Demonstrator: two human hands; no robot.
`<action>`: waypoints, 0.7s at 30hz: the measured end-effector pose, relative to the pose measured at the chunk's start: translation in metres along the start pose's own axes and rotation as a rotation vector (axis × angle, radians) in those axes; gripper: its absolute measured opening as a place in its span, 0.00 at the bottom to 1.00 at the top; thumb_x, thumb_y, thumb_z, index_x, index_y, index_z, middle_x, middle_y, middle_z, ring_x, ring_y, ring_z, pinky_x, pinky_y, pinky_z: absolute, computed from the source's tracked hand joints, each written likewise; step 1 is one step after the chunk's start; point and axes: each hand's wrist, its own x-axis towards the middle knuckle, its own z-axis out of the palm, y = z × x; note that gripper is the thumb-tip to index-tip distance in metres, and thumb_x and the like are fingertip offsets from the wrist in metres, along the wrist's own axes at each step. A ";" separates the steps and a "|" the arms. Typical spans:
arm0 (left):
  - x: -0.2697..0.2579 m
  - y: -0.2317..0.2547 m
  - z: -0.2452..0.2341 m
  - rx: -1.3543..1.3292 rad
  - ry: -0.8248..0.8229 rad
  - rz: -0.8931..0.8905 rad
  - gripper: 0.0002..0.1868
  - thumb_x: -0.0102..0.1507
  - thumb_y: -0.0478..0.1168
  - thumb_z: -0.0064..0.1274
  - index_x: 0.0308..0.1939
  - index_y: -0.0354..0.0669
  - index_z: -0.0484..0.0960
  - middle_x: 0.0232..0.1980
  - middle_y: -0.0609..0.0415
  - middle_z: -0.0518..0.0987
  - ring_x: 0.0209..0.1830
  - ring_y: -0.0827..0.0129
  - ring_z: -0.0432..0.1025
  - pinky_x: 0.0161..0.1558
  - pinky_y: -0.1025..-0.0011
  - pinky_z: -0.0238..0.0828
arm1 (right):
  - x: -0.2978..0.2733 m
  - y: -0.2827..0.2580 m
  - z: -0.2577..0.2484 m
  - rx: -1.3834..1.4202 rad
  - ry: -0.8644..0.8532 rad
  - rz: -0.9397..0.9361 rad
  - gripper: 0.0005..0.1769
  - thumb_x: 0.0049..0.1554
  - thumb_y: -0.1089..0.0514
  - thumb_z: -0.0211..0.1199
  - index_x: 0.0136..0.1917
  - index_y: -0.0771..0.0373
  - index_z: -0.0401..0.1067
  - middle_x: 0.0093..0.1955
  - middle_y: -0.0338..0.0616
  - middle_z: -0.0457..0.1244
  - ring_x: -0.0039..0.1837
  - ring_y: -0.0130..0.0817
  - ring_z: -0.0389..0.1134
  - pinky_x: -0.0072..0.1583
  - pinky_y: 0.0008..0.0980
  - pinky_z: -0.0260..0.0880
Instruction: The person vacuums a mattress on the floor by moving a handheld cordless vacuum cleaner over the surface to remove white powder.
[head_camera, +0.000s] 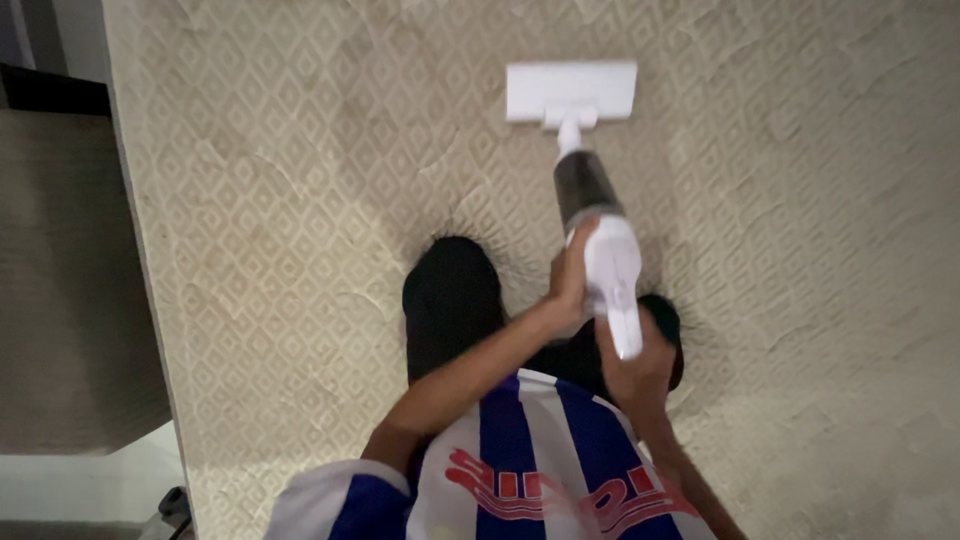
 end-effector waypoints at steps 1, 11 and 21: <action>0.012 0.013 0.008 0.039 0.007 0.071 0.42 0.57 0.65 0.57 0.61 0.33 0.78 0.53 0.44 0.82 0.48 0.59 0.78 0.50 0.64 0.75 | 0.013 -0.002 0.002 0.016 0.017 -0.008 0.17 0.60 0.54 0.69 0.56 0.68 0.75 0.44 0.54 0.70 0.46 0.40 0.74 0.49 0.38 0.72; 0.174 0.173 0.087 -0.120 -0.302 0.259 0.37 0.55 0.65 0.57 0.58 0.42 0.77 0.49 0.46 0.82 0.45 0.56 0.78 0.47 0.53 0.78 | 0.212 -0.055 0.034 0.146 0.039 -0.227 0.14 0.62 0.55 0.68 0.48 0.71 0.77 0.35 0.50 0.68 0.38 0.39 0.69 0.43 0.36 0.68; 0.358 0.265 0.105 0.005 -0.343 0.080 0.29 0.60 0.59 0.50 0.49 0.35 0.78 0.47 0.37 0.82 0.46 0.41 0.79 0.50 0.35 0.77 | 0.316 -0.085 0.048 0.454 -0.106 -0.085 0.11 0.58 0.58 0.68 0.44 0.70 0.76 0.27 0.39 0.64 0.24 0.26 0.63 0.26 0.32 0.61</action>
